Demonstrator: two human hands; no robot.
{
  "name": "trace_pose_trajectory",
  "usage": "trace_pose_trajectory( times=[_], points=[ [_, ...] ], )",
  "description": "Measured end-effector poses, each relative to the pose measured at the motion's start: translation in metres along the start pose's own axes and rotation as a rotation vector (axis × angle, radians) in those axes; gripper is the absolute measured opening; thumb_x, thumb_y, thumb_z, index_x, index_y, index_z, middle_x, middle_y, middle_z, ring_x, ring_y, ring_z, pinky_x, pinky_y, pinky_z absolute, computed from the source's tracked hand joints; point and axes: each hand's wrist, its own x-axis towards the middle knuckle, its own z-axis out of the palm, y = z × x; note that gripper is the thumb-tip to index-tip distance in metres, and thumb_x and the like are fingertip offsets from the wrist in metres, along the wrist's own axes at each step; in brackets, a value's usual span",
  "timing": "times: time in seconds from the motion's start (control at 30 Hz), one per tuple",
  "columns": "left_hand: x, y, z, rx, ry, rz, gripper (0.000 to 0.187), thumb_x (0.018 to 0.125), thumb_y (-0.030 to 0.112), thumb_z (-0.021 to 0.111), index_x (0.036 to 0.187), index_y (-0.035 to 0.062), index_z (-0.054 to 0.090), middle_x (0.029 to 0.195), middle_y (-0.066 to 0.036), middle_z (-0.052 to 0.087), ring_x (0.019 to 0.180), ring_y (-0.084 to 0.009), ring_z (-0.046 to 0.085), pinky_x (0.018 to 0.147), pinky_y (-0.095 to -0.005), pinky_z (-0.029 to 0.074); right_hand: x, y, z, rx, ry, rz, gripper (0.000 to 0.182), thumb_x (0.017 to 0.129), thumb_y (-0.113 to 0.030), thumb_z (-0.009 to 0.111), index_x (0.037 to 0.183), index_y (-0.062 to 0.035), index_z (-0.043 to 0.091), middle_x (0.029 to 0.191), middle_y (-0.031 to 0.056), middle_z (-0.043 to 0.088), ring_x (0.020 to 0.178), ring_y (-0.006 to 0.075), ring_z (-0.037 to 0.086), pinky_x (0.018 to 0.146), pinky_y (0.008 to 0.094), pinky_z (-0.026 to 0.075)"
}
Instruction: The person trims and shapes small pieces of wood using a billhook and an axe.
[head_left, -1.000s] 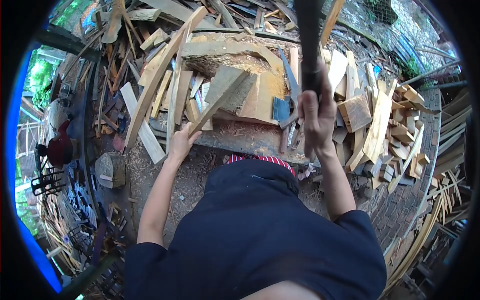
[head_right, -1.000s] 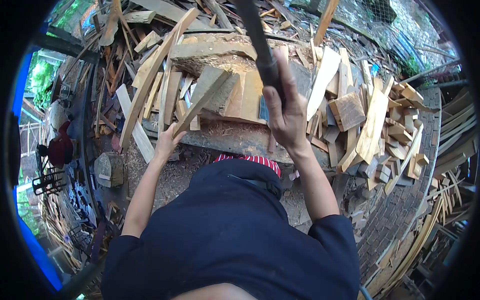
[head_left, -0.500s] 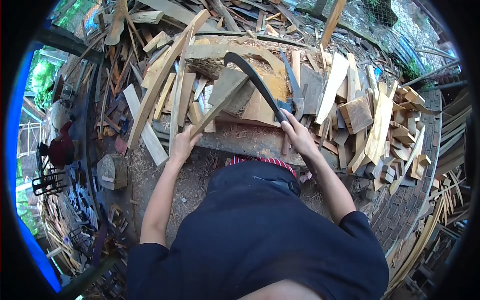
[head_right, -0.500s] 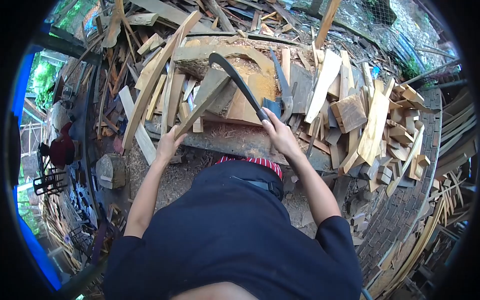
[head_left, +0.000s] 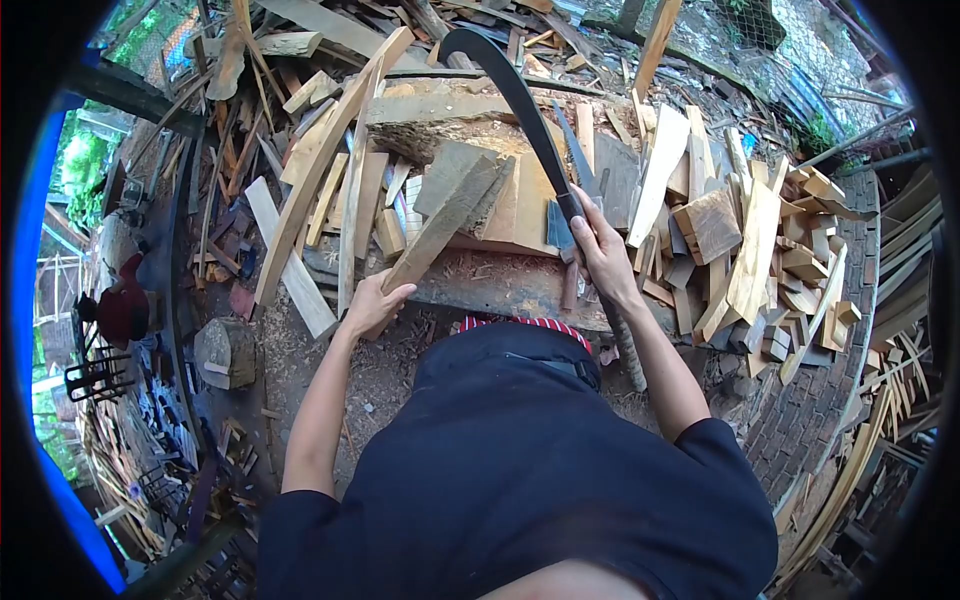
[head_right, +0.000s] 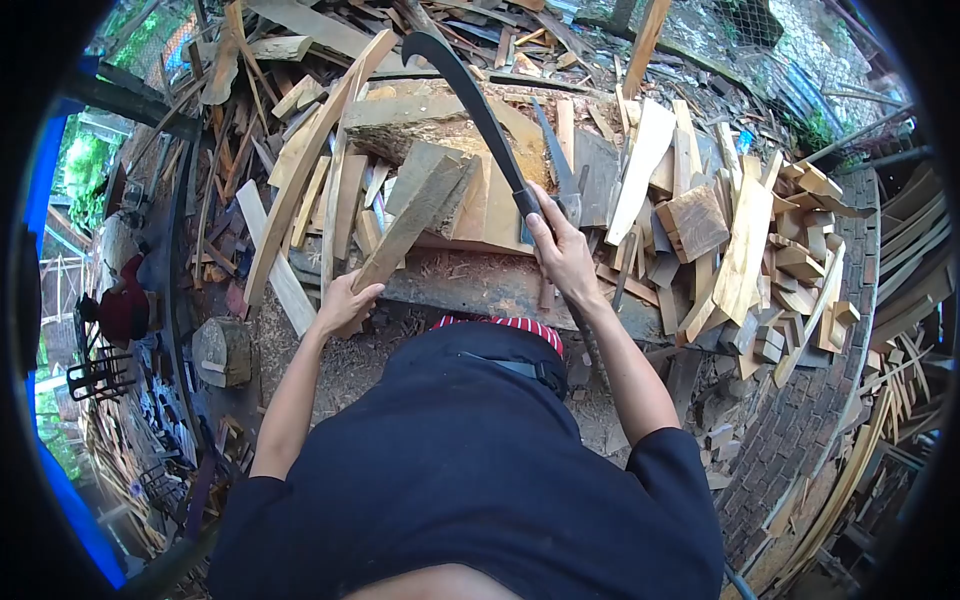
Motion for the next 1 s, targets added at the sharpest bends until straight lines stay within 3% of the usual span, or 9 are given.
trace_pose_trajectory(
  times=[0.07,0.23,0.4,0.63,0.77,0.87,0.93,0.97,1.0],
  points=[
    [0.002,-0.003,0.003,0.04,0.026,0.035,0.041,0.09,0.032,0.071,0.115,0.0006,0.064,0.074,-0.007,0.068,0.062,-0.0102,0.062,0.065,-0.0299,0.052,-0.003,0.008,0.005,-0.152,0.076,-0.011,0.05,0.102,-0.037,0.05,0.15,-0.0256,0.041,0.068,0.0051,0.06,0.055,0.0116,0.056,0.055,0.0305,0.048],
    [0.014,-0.016,0.015,0.296,0.32,0.194,0.04,0.092,0.034,0.067,0.117,0.0034,0.061,0.083,-0.019,0.07,0.075,-0.036,0.069,0.068,-0.0426,0.053,-0.011,0.052,0.023,-0.389,0.109,-0.094,0.053,0.1,-0.04,0.052,0.15,-0.0318,0.038,0.07,0.0198,0.065,0.058,0.0294,0.067,0.062,0.0432,0.053],
    [0.018,-0.014,0.012,0.379,0.398,0.25,0.036,0.091,0.035,0.067,0.117,0.0115,0.061,0.088,-0.021,0.069,0.086,-0.0419,0.066,0.07,-0.0481,0.051,-0.008,0.004,0.017,-0.366,0.092,-0.128,0.053,0.101,-0.029,0.053,0.151,-0.0256,0.037,0.074,0.0179,0.068,0.056,0.0263,0.067,0.055,0.0423,0.051],
    [0.019,-0.011,0.011,0.398,0.416,0.245,0.031,0.091,0.034,0.067,0.114,0.0148,0.062,0.087,-0.018,0.069,0.086,-0.0401,0.066,0.069,-0.048,0.051,0.012,-0.063,0.012,-0.049,0.337,-0.712,0.058,0.099,-0.013,0.053,0.153,-0.0135,0.031,0.082,0.0172,0.067,0.058,0.0198,0.06,0.06,0.0317,0.049],
    [0.021,-0.018,0.014,0.377,0.46,0.298,0.033,0.09,0.035,0.068,0.115,0.0136,0.062,0.089,-0.017,0.07,0.087,-0.0395,0.067,0.071,-0.0476,0.052,-0.001,0.025,0.011,-0.639,0.126,-0.234,0.056,0.1,-0.03,0.053,0.151,-0.024,0.033,0.08,0.0248,0.068,0.064,0.0372,0.069,0.063,0.0503,0.056],
    [0.02,-0.013,0.012,0.423,0.435,0.207,0.036,0.089,0.036,0.068,0.114,0.0113,0.062,0.09,-0.02,0.069,0.088,-0.0409,0.066,0.071,-0.0481,0.052,-0.001,0.046,0.007,-0.776,0.028,-0.032,0.052,0.101,-0.038,0.047,0.151,-0.0267,0.034,0.086,0.028,0.067,0.067,0.0411,0.069,0.061,0.0496,0.055],
    [0.021,-0.015,0.013,0.442,0.415,0.201,0.038,0.089,0.038,0.068,0.115,0.0098,0.062,0.09,-0.022,0.068,0.089,-0.042,0.065,0.072,-0.0485,0.052,0.007,0.041,0.005,-0.478,0.005,-0.197,0.052,0.102,-0.04,0.043,0.151,-0.0261,0.034,0.077,0.0223,0.065,0.058,0.0332,0.066,0.054,0.0421,0.054],
    [0.025,-0.022,0.013,0.415,0.396,0.24,0.039,0.089,0.037,0.069,0.114,0.0076,0.063,0.086,-0.021,0.069,0.085,-0.0382,0.068,0.069,-0.0454,0.053,0.002,0.018,-0.005,-0.097,-0.21,0.331,0.051,0.103,-0.041,0.042,0.151,-0.0269,0.035,0.068,0.009,0.053,0.053,0.0188,0.057,0.046,0.0324,0.048],
    [0.025,-0.02,0.013,0.388,0.379,0.277,0.04,0.089,0.037,0.07,0.113,0.0054,0.064,0.082,-0.019,0.07,0.082,-0.0345,0.07,0.066,-0.0423,0.054,-0.002,0.014,-0.008,0.138,-0.265,0.453,0.051,0.104,-0.041,0.041,0.151,-0.0264,0.035,0.069,0.004,0.046,0.053,0.0137,0.052,0.044,0.0288,0.044]
  ],
)
